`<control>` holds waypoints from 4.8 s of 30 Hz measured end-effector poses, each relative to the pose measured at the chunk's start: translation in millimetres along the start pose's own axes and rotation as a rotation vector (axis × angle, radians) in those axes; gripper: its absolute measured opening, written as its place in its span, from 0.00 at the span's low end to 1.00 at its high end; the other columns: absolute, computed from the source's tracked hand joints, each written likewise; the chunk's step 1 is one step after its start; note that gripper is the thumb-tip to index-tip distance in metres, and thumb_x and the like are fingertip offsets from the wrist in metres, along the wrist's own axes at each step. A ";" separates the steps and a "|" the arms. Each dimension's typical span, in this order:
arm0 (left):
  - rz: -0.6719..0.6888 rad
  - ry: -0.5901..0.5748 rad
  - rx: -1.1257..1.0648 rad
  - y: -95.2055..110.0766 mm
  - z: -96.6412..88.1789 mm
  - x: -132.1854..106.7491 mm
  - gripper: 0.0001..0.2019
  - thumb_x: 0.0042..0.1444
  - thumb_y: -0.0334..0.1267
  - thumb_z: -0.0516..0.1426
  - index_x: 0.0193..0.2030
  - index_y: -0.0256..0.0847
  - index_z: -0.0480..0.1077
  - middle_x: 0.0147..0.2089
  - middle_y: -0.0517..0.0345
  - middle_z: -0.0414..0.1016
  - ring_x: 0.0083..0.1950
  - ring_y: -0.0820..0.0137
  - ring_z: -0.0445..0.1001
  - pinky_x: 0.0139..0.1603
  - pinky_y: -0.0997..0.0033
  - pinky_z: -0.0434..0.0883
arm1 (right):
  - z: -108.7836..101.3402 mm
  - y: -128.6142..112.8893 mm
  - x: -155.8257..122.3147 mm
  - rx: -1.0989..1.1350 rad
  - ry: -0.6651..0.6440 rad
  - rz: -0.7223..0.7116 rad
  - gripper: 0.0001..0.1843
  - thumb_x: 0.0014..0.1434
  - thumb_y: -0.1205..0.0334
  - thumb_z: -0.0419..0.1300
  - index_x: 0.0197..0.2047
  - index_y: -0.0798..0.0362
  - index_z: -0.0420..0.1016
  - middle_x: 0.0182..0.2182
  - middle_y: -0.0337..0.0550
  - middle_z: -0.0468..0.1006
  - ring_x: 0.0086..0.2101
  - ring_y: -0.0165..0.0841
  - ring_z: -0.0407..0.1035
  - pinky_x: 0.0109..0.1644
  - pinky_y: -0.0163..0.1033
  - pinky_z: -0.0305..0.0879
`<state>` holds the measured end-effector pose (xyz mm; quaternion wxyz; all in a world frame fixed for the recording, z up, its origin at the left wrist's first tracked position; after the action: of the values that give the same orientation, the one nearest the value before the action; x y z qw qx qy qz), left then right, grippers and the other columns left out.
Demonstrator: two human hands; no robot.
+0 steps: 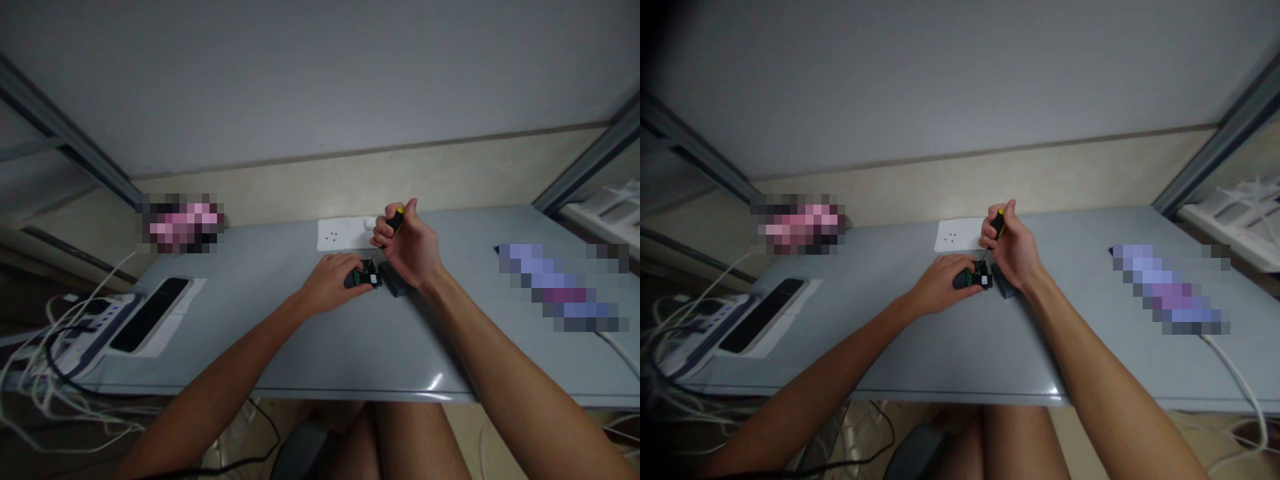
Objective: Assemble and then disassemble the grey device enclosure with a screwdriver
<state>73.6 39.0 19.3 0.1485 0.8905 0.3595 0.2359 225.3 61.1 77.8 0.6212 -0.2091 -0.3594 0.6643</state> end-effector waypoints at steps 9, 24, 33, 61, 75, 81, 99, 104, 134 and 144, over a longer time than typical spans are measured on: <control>-0.040 -0.003 0.011 -2.1 1.2 0.5 0.19 0.66 0.51 0.70 0.54 0.45 0.72 0.55 0.53 0.84 0.58 0.55 0.82 0.64 0.50 0.73 | 1.8 3.0 -1.6 -0.065 -0.035 0.007 0.27 0.67 0.31 0.67 0.35 0.46 0.69 0.24 0.33 0.60 0.23 0.28 0.54 0.29 0.36 0.63; -0.068 -0.002 0.008 -0.8 -0.1 -0.9 0.21 0.65 0.50 0.71 0.56 0.46 0.72 0.58 0.52 0.83 0.60 0.53 0.81 0.66 0.48 0.73 | 5.2 0.3 -4.5 0.004 0.033 0.053 0.26 0.72 0.34 0.63 0.34 0.45 0.68 0.24 0.34 0.61 0.23 0.29 0.56 0.29 0.37 0.66; -0.054 0.019 0.016 2.6 -1.8 -2.0 0.15 0.73 0.49 0.64 0.60 0.46 0.72 0.62 0.49 0.82 0.64 0.53 0.80 0.69 0.46 0.73 | 6.1 1.5 -4.0 0.012 0.011 0.050 0.24 0.74 0.37 0.62 0.34 0.46 0.69 0.24 0.34 0.63 0.23 0.29 0.56 0.28 0.36 0.65; -0.084 0.210 0.098 -6.5 -15.2 -4.7 0.08 0.76 0.39 0.60 0.46 0.43 0.79 0.54 0.52 0.82 0.57 0.60 0.80 0.61 0.54 0.74 | -75.3 11.6 15.7 0.457 0.381 -0.026 0.21 0.79 0.46 0.46 0.36 0.47 0.65 0.24 0.35 0.64 0.22 0.30 0.61 0.28 0.35 0.67; -0.262 0.064 0.242 -34.6 -33.0 89.2 0.12 0.74 0.45 0.62 0.49 0.43 0.85 0.47 0.49 0.86 0.48 0.59 0.81 0.54 0.60 0.74 | -93.5 13.5 23.2 0.368 0.400 -0.026 0.16 0.73 0.48 0.57 0.36 0.46 0.63 0.23 0.32 0.63 0.21 0.28 0.58 0.26 0.33 0.63; -0.374 -0.038 0.212 -51.8 -7.3 105.2 0.09 0.72 0.41 0.64 0.51 0.42 0.86 0.47 0.47 0.87 0.51 0.57 0.83 0.56 0.61 0.75 | -87.8 11.0 19.5 0.422 0.424 -0.012 0.14 0.74 0.50 0.53 0.36 0.47 0.63 0.22 0.32 0.63 0.20 0.28 0.59 0.26 0.33 0.62; -0.191 0.241 -0.081 -39.6 -20.2 -6.8 0.08 0.74 0.38 0.59 0.44 0.41 0.79 0.44 0.52 0.81 0.48 0.63 0.78 0.58 0.58 0.76 | -11.1 -17.7 4.1 0.003 0.128 -0.161 0.25 0.68 0.35 0.68 0.35 0.45 0.68 0.25 0.33 0.66 0.23 0.29 0.61 0.30 0.36 0.69; -0.109 0.216 -0.139 -35.4 -20.0 -20.3 0.09 0.76 0.36 0.54 0.49 0.42 0.77 0.51 0.49 0.79 0.56 0.61 0.78 0.64 0.54 0.75 | 24.6 -17.3 -2.0 -0.153 0.084 -0.287 0.25 0.68 0.36 0.69 0.34 0.46 0.69 0.25 0.33 0.64 0.24 0.28 0.60 0.28 0.35 0.65; -0.303 0.083 -0.023 -35.4 -22.7 -7.1 0.07 0.66 0.31 0.60 0.46 0.42 0.80 0.48 0.51 0.79 0.52 0.60 0.78 0.59 0.56 0.77 | 11.6 19.9 24.4 0.020 0.168 -0.205 0.22 0.70 0.39 0.65 0.35 0.46 0.69 0.26 0.34 0.66 0.26 0.30 0.62 0.31 0.37 0.64; -0.342 0.004 0.076 -33.9 -25.2 -0.2 0.07 0.66 0.32 0.59 0.44 0.44 0.80 0.45 0.52 0.80 0.47 0.59 0.79 0.51 0.58 0.78 | -15.8 3.7 31.2 0.167 0.250 -0.210 0.20 0.70 0.41 0.64 0.35 0.46 0.66 0.26 0.34 0.67 0.24 0.30 0.62 0.31 0.37 0.68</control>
<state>40.9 64.8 25.8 0.1520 0.8209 0.5146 0.1954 229.9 95.1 70.1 0.7421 -0.1992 -0.2429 0.5922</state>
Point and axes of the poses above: each hand's wrist, its own x-axis towards the middle knuckle, its own z-axis out of the palm, y = z × x, the point moved 6 cm from there along x, towards the middle knuckle
